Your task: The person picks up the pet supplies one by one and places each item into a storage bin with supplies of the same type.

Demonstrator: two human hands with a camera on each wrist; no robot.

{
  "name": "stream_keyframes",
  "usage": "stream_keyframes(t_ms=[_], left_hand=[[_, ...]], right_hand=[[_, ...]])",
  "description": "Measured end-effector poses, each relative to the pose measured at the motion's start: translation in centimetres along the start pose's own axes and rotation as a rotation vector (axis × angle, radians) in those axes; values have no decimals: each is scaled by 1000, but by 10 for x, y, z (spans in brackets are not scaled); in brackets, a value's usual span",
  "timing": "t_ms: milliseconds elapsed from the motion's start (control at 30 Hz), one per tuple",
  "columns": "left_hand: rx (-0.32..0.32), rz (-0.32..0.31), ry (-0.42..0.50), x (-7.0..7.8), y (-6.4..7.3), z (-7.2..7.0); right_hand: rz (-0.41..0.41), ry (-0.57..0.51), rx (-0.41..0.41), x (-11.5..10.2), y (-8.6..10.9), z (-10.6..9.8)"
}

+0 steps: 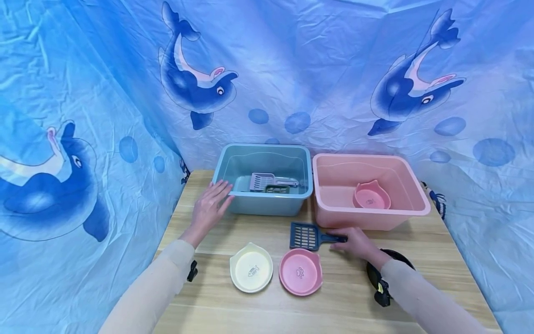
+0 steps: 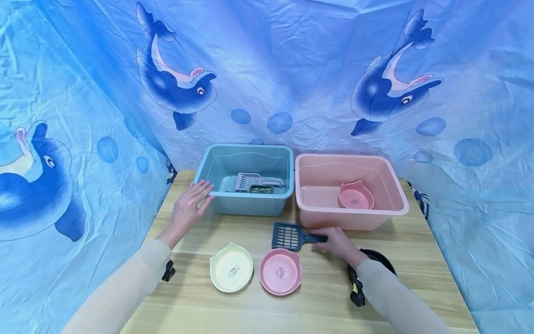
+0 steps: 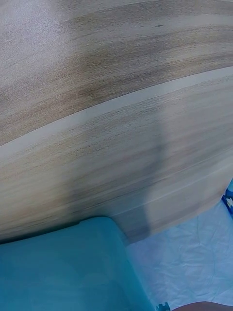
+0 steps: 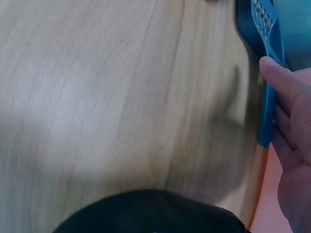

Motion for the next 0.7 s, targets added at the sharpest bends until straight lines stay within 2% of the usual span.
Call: stream_keyframes(t_ms=[133,367,500,700], left_hand=[[11,21,2,0,0,0],[44,19,6,1,-2,-2],[27,13,2,2,-2,-3],[21,2,6,2,-2,-3]], right_hand=[[28,-1,14,1,-2,5],[8,16,76,1,-2,9],[11,11,90,0,0,11],[-50,10,115,-12,0,8]])
Point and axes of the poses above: each hand's wrist, its own y-axis away from the middle knuckle, its own z-axis out of the palm, x = y × z, the point moved 4 cm from there along -y, towards the middle knuckle, and after that the axes turned 5 degrees about -y, right-handed, at the moved point
